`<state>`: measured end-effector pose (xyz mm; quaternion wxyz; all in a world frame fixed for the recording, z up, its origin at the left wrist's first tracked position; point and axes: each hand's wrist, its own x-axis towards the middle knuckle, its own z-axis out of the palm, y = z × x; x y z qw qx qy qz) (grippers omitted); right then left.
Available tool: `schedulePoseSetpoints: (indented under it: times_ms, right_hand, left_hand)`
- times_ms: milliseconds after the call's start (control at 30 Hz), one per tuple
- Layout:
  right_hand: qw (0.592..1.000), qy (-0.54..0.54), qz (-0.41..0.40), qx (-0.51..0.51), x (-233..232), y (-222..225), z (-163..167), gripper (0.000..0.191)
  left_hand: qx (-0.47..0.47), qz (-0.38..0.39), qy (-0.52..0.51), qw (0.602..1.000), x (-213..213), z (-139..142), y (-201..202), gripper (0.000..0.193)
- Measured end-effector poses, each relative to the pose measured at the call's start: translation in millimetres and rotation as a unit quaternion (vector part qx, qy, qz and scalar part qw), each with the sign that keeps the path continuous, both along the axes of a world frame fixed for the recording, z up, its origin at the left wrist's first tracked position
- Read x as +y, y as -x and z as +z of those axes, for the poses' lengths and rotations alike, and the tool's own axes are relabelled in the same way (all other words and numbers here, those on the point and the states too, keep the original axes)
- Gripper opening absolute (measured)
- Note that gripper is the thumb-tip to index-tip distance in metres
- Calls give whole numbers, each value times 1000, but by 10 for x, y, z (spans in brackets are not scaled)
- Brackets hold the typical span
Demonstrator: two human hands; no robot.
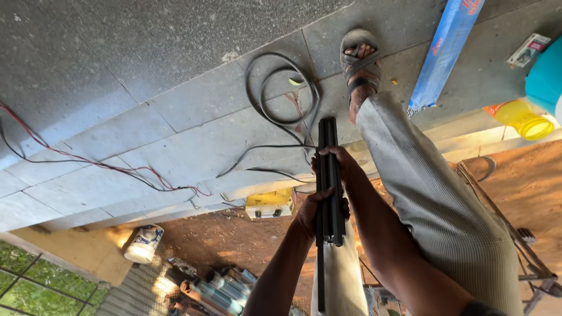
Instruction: The person picks up several metal bars, places them into a frame on a workbench, aligns them using a measuring tape, and then uses a welding torch to secure the bars to the frame.
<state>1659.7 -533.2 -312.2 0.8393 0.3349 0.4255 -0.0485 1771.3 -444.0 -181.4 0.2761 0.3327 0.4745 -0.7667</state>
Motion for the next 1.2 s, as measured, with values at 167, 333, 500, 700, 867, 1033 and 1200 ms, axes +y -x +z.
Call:
schedulePoseSetpoints:
  times_ms: [167,333,500,700,867,1033,1200]
  right_hand:
    - [999,47,8,5,25,11,-83,33]
    - [999,36,26,30,90,34,-159,34]
    - [997,48,32,58,122,26,-203,34]
    - [990,41,79,110,86,-6,-144,35]
    - [995,10,44,88,17,-49,-59,33]
    - [996,4,26,91,-40,-46,-44,36]
    - [983,157,-66,-63,-43,-28,205,31]
  left_hand:
    - [-43,-78,-24,996,-22,-204,12,41]
    - [-58,-105,-10,993,-27,-336,-9,45]
    - [-68,-134,9,989,-6,-557,-49,52]
    - [-67,-151,-5,986,-39,-655,-68,52]
    - [-69,-63,63,994,89,-427,-51,53]
    - [-28,71,55,996,316,-317,44,45]
    - [-59,-35,95,993,385,-255,23,37]
